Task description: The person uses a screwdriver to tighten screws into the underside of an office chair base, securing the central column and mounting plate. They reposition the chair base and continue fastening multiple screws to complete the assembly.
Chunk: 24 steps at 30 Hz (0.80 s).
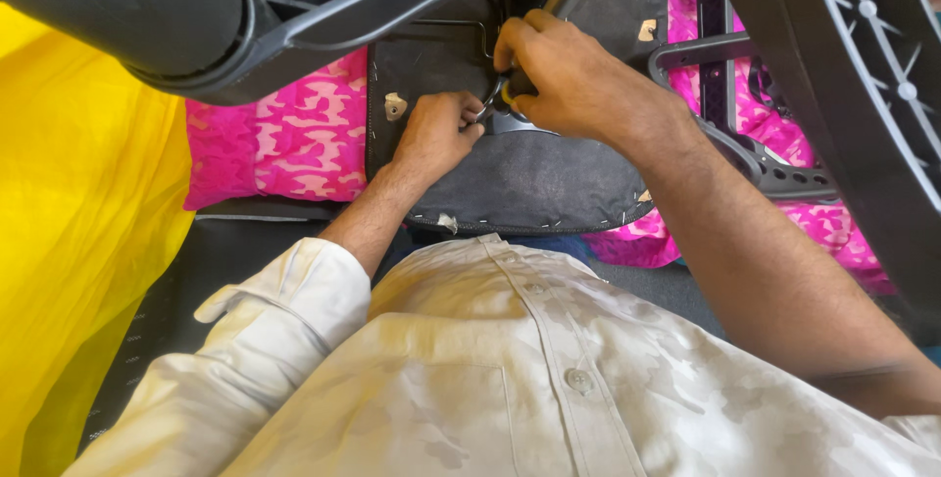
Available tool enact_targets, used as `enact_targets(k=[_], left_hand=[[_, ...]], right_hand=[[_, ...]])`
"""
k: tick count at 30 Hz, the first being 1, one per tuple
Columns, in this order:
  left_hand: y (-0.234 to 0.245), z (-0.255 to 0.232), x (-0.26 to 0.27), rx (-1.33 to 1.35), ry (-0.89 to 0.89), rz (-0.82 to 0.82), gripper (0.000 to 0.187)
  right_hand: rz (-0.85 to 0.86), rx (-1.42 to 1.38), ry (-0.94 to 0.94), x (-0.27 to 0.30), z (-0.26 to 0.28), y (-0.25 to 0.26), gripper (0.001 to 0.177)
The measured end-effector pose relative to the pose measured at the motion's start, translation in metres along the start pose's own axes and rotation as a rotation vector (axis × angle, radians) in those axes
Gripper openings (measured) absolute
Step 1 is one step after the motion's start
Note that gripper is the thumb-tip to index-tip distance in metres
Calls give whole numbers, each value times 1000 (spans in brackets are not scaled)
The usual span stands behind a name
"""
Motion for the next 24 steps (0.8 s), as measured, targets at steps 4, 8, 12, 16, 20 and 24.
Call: enact_targets(k=[4,8,12,16,20,24], left_hand=[[3,20,2,-18,101,-35,26],[8,26,3,-30,70,-81,23],[6,31,1,-19,107,-69,22],[5,30,0,-21,64,-82,20],[2,27,2,-27,50,-66,20],[0,25,3,-19,109,-70,19]], right_hand=[[152,-41,-260,5,-11,-12,24],[399,76,-671,16,-29,-26,42],[81,97,-314,4,-14,-7,37],[89,-87,-145,11,-7,-1,29],[267,14,-508,14,-21,-15,35],[381,31,-746,15,-25,-23,55]])
Point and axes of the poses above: each hand's wrist, its own x-axis away from the middle knuckle, its own y-axis out of the back of the hand, z = x × y, the point moved 7 cm from there along -x, towards the middle knuckle, and after that the axes turned 9 degrees about -z, right-handed, at the moved point
